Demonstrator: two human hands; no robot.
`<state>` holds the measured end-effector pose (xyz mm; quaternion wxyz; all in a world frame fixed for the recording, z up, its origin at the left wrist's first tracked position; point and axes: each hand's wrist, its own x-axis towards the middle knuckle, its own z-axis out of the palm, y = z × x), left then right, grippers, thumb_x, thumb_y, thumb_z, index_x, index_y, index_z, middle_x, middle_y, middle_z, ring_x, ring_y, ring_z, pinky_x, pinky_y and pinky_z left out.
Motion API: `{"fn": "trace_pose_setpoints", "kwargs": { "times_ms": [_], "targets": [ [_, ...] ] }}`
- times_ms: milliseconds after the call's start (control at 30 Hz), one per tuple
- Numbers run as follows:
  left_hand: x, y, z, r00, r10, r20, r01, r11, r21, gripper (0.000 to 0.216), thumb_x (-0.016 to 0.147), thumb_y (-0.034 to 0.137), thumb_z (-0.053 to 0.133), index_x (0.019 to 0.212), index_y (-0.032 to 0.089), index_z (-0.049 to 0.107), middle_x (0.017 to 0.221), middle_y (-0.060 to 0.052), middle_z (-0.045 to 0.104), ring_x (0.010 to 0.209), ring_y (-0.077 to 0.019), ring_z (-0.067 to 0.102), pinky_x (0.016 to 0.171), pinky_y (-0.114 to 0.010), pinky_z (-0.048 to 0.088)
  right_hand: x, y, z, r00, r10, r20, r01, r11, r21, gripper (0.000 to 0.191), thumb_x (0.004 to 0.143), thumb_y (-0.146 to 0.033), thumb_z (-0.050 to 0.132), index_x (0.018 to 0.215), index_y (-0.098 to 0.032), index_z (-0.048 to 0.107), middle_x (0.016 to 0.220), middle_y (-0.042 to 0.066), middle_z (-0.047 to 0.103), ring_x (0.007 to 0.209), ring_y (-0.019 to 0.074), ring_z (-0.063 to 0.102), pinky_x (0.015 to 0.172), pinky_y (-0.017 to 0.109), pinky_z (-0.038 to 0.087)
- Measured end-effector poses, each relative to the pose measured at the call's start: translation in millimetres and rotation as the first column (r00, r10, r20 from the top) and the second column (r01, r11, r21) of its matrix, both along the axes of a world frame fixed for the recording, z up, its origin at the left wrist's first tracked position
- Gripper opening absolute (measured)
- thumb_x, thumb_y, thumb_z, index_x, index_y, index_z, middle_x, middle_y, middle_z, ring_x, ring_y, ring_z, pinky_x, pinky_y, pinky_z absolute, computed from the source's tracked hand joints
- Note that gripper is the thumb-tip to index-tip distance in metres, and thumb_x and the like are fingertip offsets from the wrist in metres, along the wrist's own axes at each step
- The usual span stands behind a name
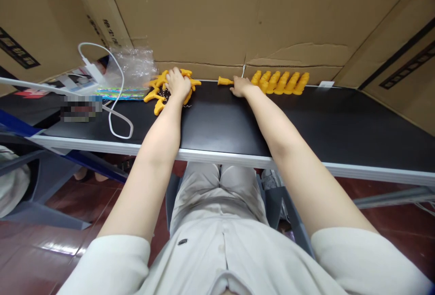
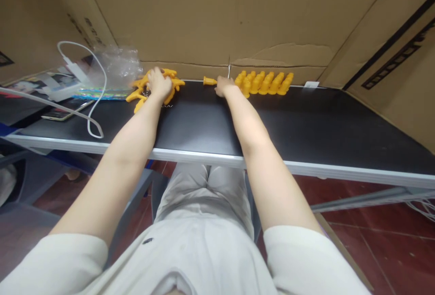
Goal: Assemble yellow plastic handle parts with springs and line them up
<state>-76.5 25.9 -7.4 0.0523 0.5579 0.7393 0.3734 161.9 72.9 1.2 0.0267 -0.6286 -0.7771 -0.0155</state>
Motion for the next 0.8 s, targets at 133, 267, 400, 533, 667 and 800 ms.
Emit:
{"fn": "trace_pose_setpoints", "kwargs": {
  "times_ms": [133, 267, 400, 533, 667, 800],
  "targets": [
    [1, 5, -0.8, 1.000, -0.009, -0.006, 0.009, 0.999, 0.033, 0.045, 0.102, 0.037, 0.059, 0.146, 0.027, 0.062, 0.161, -0.018, 0.059, 0.162, -0.0470, 0.037, 0.122, -0.074, 0.035, -3, -2, -0.6, 0.999, -0.032, -0.007, 0.032, 0.999, 0.005, 0.062, 0.113, -0.025, 0.057, 0.167, 0.003, 0.045, 0.165, 0.030, 0.055, 0.157, 0.0378, 0.054, 0.131, 0.049, 0.042],
    [5, 7, -1.2, 0.997, 0.031, -0.069, -0.026, 0.997, 0.066, 0.031, 0.111, 0.029, 0.055, 0.139, 0.022, 0.065, 0.155, -0.016, 0.066, 0.162, -0.0314, 0.040, 0.120, -0.059, 0.039, -10, -13, 2.9, 0.995, 0.046, 0.091, -0.055, 0.994, 0.092, 0.051, 0.106, -0.011, 0.060, 0.156, -0.001, 0.063, 0.156, 0.028, 0.065, 0.156, 0.0392, 0.056, 0.128, 0.051, 0.045],
    [9, 7, -1.7, 0.986, 0.002, -0.164, 0.014, 0.996, 0.093, 0.044, 0.100, 0.017, 0.058, 0.142, 0.027, 0.066, 0.160, -0.015, 0.062, 0.156, -0.0397, 0.050, 0.123, -0.065, 0.044, -20, -29, 5.4, 0.988, 0.108, 0.108, -0.112, 0.993, 0.039, 0.053, 0.098, -0.002, 0.060, 0.149, -0.006, 0.070, 0.151, 0.024, 0.070, 0.143, 0.0380, 0.067, 0.119, 0.046, 0.056],
    [1, 23, -10.7, 0.976, -0.109, -0.191, 0.136, 0.981, 0.135, 0.043, 0.097, 0.028, 0.067, 0.139, 0.032, 0.068, 0.152, -0.016, 0.066, 0.153, -0.0472, 0.051, 0.121, -0.073, 0.044, -19, -42, 7.5, 0.981, 0.176, 0.080, -0.182, 0.980, 0.078, 0.046, 0.095, -0.006, 0.064, 0.139, -0.011, 0.074, 0.141, 0.020, 0.074, 0.132, 0.0377, 0.072, 0.112, 0.047, 0.059],
    [-8, 47, -22.9, 0.957, -0.213, -0.199, 0.253, 0.946, 0.204, 0.029, 0.100, 0.030, 0.064, 0.128, 0.027, 0.072, 0.132, -0.014, 0.075, 0.137, -0.0395, 0.065, 0.119, -0.060, 0.051, -4, -46, 16.0, 0.971, 0.228, -0.077, -0.210, 0.959, 0.189, 0.041, 0.095, -0.012, 0.063, 0.135, -0.012, 0.070, 0.131, 0.018, 0.076, 0.122, 0.0363, 0.073, 0.107, 0.050, 0.060],
    [1, 48, -23.5, 0.893, -0.369, -0.257, 0.424, 0.881, 0.211, 0.028, 0.108, 0.041, 0.060, 0.126, 0.024, 0.073, 0.119, -0.012, 0.079, 0.124, -0.0318, 0.072, 0.118, -0.047, 0.052, 16, -46, 23.1, 0.919, 0.238, -0.315, -0.145, 0.946, 0.291, 0.037, 0.099, -0.020, 0.065, 0.135, -0.014, 0.064, 0.126, 0.016, 0.076, 0.115, 0.0316, 0.073, 0.106, 0.049, 0.060]
  ]
}}
